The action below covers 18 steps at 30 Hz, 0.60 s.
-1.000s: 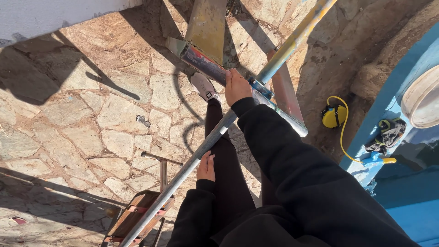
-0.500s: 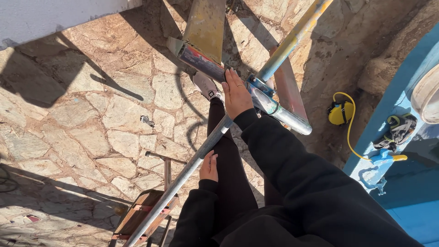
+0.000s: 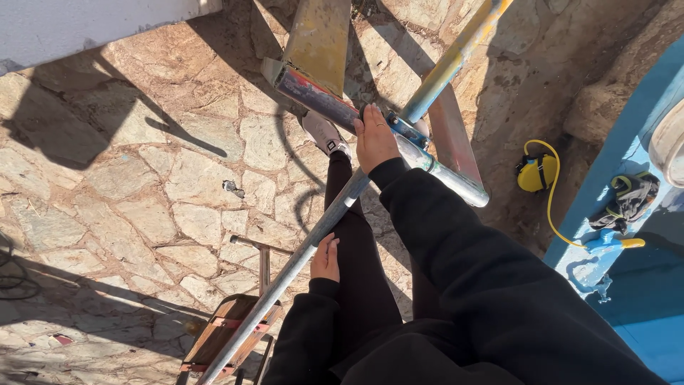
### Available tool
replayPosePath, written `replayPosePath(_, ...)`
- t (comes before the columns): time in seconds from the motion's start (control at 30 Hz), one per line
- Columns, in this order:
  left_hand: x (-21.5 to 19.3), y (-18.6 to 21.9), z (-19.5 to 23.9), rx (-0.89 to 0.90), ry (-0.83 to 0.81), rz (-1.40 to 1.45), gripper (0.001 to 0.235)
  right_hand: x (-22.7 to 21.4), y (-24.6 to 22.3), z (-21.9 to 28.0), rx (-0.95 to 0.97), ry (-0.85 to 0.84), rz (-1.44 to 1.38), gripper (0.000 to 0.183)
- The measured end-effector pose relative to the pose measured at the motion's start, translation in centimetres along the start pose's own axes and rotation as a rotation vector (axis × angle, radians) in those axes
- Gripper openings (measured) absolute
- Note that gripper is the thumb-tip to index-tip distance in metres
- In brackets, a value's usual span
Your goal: Sanding a metal frame manually using a sanding block and water
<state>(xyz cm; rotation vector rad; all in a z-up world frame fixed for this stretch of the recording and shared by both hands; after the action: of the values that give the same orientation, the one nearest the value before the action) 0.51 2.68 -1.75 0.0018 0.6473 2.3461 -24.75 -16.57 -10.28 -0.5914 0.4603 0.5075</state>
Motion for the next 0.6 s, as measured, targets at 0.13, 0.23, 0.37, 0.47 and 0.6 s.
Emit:
replayPosePath(0.13, 1.1, -1.8, -0.6, 0.01, 0.021, -0.011, 0.048, 3.0, -2.1, -3.9, 0.021, 0.007, 0.023, 0.069)
replayPosePath(0.23, 1.5, -1.2, -1.0, 0.024, 0.015, -0.005, 0.049, 0.2, -4.4, -0.6, -0.025, 0.064, 0.029, 0.063)
replayPosePath(0.37, 1.6, -1.7, -0.4, 0.027, 0.002, -0.023, 0.047, 3.0, 1.1, -2.3, 0.06, 0.031, 0.098, 0.066)
replayPosePath(0.47, 1.5, -1.9, -0.8, 0.032, 0.02, -0.045, 0.046, 3.7, 0.4, -3.2, 0.096, 0.083, 0.084, 0.068)
replayPosePath(0.6, 1.4, -1.7, -0.8, 0.023, 0.023, -0.047, 0.044, 1.1, -2.3, 2.0, -0.126, 0.222, 0.084, 0.051)
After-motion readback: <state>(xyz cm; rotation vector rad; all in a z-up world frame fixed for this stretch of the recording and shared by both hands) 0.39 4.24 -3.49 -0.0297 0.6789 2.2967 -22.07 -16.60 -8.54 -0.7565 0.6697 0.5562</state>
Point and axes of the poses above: each hand's wrist, its own z-axis away from the middle knuckle, its own x-axis out of the palm, y = z × x, the point moved 1 cm from there along -z, towards the middle knuckle, and after that the axes turned 7 degrees about x, right-handed, at the moved point
